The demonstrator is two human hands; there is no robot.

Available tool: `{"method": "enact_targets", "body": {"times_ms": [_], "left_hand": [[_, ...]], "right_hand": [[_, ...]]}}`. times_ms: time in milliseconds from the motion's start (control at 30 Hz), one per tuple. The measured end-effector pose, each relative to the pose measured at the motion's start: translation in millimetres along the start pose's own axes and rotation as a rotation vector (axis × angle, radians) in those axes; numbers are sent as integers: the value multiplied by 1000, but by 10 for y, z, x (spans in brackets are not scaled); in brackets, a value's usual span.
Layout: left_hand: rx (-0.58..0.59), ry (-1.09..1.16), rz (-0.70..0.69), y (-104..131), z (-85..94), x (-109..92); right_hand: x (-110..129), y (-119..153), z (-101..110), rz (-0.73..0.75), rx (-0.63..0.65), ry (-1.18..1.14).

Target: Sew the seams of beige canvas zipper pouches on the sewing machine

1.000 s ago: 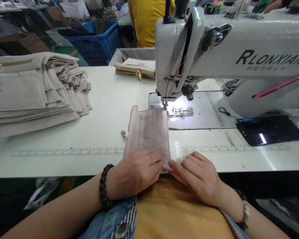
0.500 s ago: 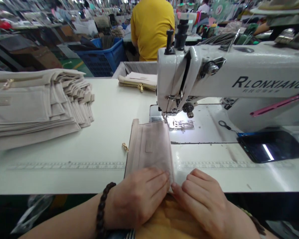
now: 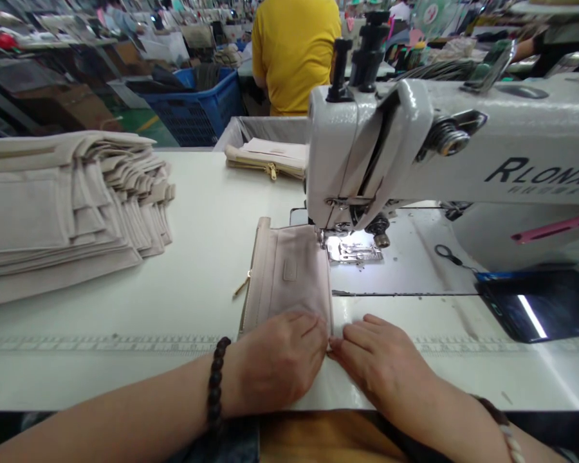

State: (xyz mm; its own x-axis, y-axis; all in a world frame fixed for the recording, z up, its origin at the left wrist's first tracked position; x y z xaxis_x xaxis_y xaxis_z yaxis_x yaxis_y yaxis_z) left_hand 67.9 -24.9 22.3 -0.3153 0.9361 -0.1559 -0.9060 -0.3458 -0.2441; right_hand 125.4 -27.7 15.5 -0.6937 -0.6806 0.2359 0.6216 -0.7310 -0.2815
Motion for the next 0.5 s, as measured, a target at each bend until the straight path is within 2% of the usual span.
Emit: {"method": "enact_targets", "body": {"times_ms": [100,333,500], "left_hand": [[-3,-101,-122,-32,-11,10],[-54,-164,-162,-107,-12,236],[-129,-180,-177,-166,44,396]], "right_hand": [[-23,-115,0,66,24,88],[-163,-291,-44,131,97,203],[-283,-359,-47,134,33,236]]}}
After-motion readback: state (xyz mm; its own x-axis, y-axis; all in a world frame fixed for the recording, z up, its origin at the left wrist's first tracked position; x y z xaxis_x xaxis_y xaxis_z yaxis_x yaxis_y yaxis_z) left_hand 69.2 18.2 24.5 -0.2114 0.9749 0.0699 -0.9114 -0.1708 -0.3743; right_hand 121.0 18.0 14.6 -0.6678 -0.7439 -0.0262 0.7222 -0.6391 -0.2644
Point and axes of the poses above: each hand's wrist, its own y-axis away from the middle knuckle, its own z-axis out of the back of the hand, x = y × z, the point moved 8 cm from there along -y, towards the middle knuckle, and after that the axes turned 5 degrees about y, right-handed, at the moved point
